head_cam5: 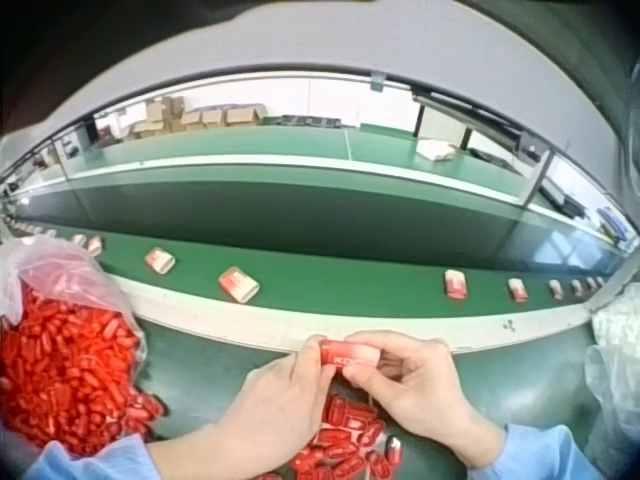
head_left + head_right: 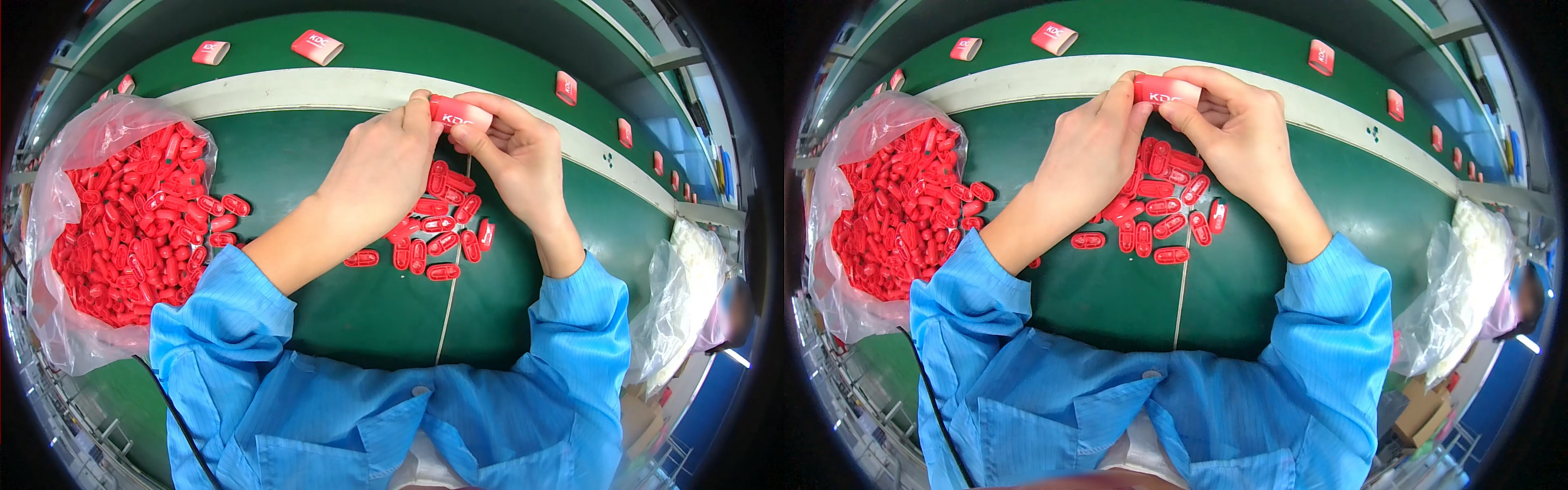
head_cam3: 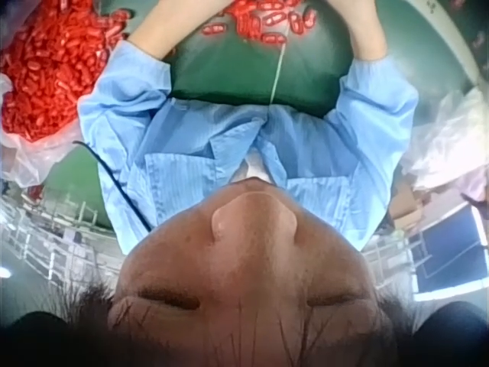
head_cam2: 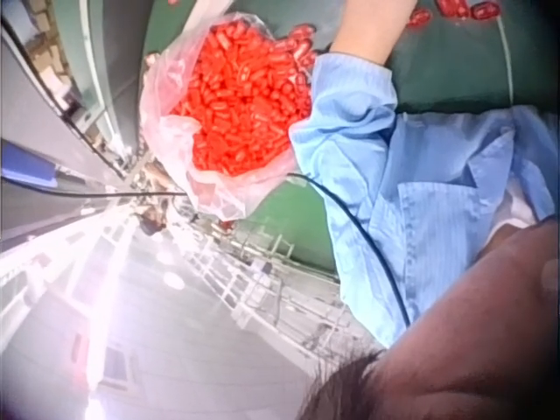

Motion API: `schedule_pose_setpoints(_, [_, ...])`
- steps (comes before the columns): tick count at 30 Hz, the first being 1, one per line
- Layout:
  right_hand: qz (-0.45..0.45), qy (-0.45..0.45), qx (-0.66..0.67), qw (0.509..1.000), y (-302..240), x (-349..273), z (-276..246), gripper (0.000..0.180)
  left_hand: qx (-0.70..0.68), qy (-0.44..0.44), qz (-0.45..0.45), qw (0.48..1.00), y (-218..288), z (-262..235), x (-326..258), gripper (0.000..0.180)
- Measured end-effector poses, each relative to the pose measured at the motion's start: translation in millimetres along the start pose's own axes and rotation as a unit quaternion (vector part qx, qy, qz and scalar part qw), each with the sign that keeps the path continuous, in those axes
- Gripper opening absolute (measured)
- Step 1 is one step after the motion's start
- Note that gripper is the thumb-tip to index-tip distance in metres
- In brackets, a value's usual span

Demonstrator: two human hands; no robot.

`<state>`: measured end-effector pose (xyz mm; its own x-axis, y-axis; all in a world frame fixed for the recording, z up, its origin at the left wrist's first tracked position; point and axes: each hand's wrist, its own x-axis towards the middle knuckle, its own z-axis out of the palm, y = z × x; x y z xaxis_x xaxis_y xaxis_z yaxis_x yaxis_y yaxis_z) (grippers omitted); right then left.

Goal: The person assembles small red plastic components into white housings by hand on a factory assembly line.

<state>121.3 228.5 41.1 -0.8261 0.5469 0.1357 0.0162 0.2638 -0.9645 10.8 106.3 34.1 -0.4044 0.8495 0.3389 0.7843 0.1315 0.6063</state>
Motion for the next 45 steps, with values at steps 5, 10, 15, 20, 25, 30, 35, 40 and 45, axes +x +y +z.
schedule_pose_setpoints(5, [0.008, -0.036, 0.017, 0.999, 4.6, 11.5, -12.1, 0.028, -0.015, -0.013, 0.029, 0.999, -8.3, -4.1, 14.4, 0.025])
schedule_pose_setpoints(10, [-0.012, 0.001, -0.119, 0.993, 23.9, 45.1, -32.6, 0.039, -0.178, -0.069, -0.089, 0.978, -50.2, 0.5, 69.9, 0.035])
schedule_pose_setpoints(15, [-0.081, 0.135, -0.509, 0.846, 47.9, 76.6, -106.8, 0.038, -0.075, -0.036, -0.161, 0.983, -81.8, -3.1, 99.3, 0.040])
schedule_pose_setpoints(20, [-0.019, 0.097, -0.518, 0.850, 62.9, 72.4, -132.6, 0.035, 0.141, -0.056, -0.099, 0.983, -63.1, -18.8, 88.1, 0.033])
schedule_pose_setpoints(25, [0.084, 0.106, -0.373, 0.918, 31.7, 52.1, -107.7, 0.036, 0.148, -0.111, 0.076, 0.980, -6.1, -22.7, 20.9, 0.023])
schedule_pose_setpoints(30, [0.084, 0.004, -0.048, 0.995, 11.4, 26.6, -71.2, 0.041, 0.100, -0.155, 0.057, 0.981, 8.7, -10.7, 0.3, 0.016])
schedule_pose_setpoints(35, [0.093, -0.058, 0.070, 0.991, -5.2, 17.7, -40.9, 0.029, -0.003, -0.025, 0.085, 0.996, -12.4, -12.3, 5.9, 0.009])
schedule_pose_setpoints(40, [0.125, -0.084, 0.083, 0.985, 18.4, 12.5, -32.9, 0.023, 0.030, -0.094, -0.020, 0.995, -28.9, -50.8, 4.2, 0.011])
schedule_pose_setpoints(45, [0.125, -0.073, 0.079, 0.986, 14.5, 10.3, -28.0, 0.021, 0.008, -0.128, -0.122, 0.984, -32.2, -65.9, -7.4, 0.011])
